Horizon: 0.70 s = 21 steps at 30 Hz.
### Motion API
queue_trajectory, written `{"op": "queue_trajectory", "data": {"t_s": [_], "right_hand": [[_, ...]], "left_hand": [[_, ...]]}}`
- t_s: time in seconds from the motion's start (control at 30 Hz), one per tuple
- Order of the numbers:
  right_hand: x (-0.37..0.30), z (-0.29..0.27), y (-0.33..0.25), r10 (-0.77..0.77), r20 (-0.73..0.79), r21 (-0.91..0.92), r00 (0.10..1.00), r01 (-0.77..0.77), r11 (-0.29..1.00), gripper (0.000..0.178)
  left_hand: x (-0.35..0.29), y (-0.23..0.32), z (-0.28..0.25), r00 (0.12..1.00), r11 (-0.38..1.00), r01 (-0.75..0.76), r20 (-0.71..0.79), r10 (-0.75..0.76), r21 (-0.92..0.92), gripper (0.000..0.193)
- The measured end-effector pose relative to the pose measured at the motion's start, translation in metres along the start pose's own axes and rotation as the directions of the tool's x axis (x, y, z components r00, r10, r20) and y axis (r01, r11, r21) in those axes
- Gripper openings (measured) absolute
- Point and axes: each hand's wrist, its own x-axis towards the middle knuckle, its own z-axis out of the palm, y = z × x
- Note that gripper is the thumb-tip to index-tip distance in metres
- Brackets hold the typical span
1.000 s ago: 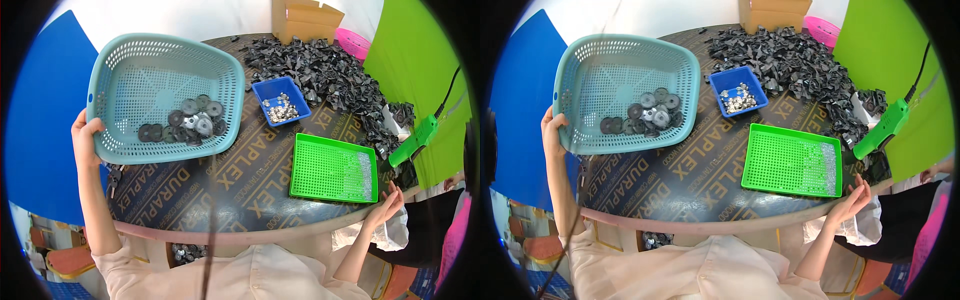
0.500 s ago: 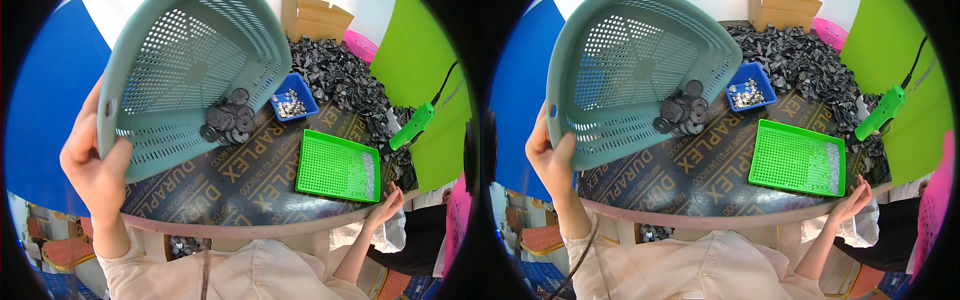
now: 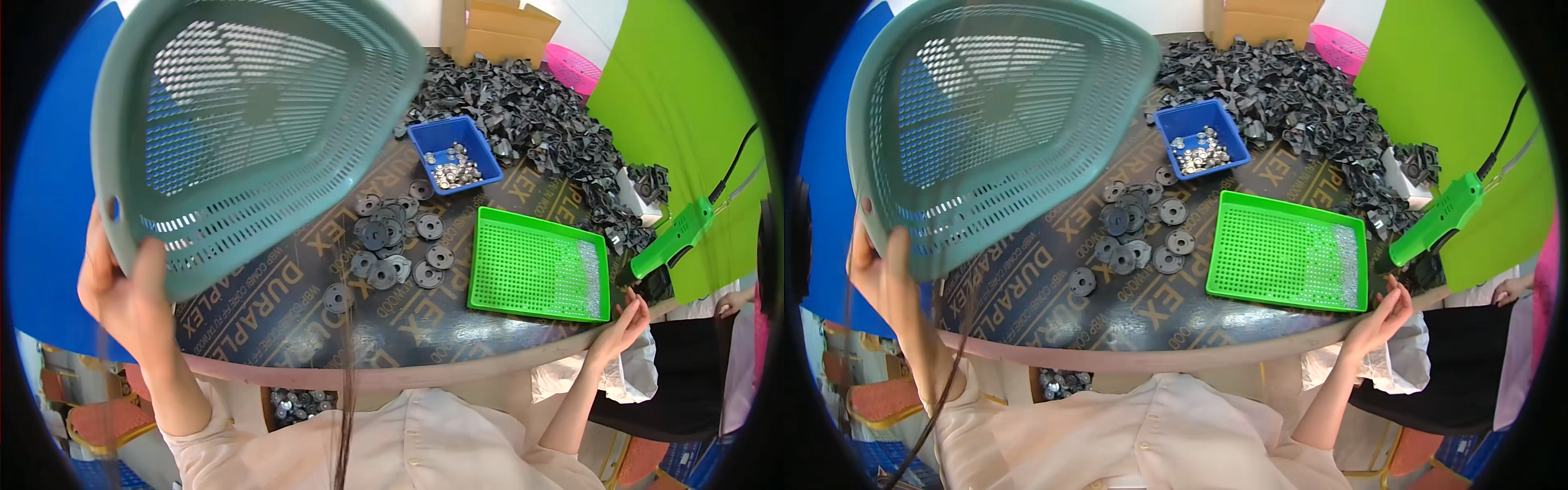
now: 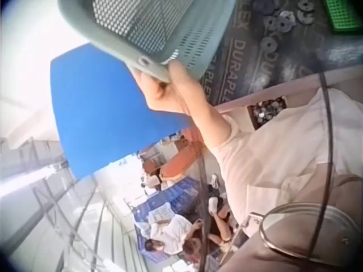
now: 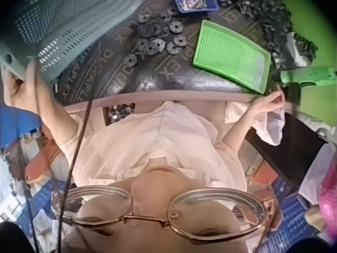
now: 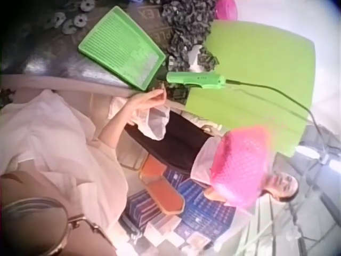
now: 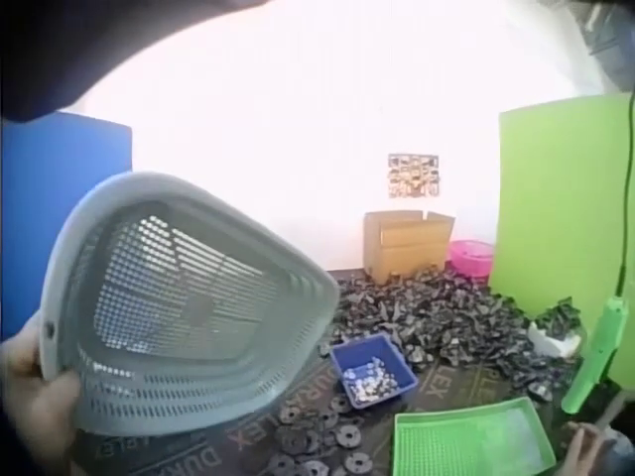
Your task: Assemble small plastic toy components by inserting metal pins and using an electric screwdriver.
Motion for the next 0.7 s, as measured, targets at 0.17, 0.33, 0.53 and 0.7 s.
{"op": "queue_trajectory", "data": {"t_s": [0.17,0.33,0.53,0.7], "right_hand": [[0.000,0.000,-0.001,0.017,-0.052,0.030,0.999,-0.016,0.999,0.029],[0.000,0.002,0.006,0.005,-0.071,-0.011,0.997,-0.005,1.000,0.029],[0.003,-0.001,0.004,-0.012,-0.112,0.073,0.994,0.020,0.997,0.025],[0.003,-0.003,-0.017,0.138,-0.219,0.374,0.966,-0.048,0.926,0.030]], "left_hand": [[0.055,-0.120,-0.009,0.915,0.864,0.384,0.010,-0.403,-0.327,0.026],[0.063,-0.240,0.038,0.603,0.472,0.716,0.117,-0.789,-0.514,0.030],[0.039,-0.292,0.064,0.364,0.232,0.918,0.453,-0.814,-0.322,0.041],[0.041,-0.347,0.025,0.793,0.719,0.542,0.020,-0.610,0.434,0.066]]}}
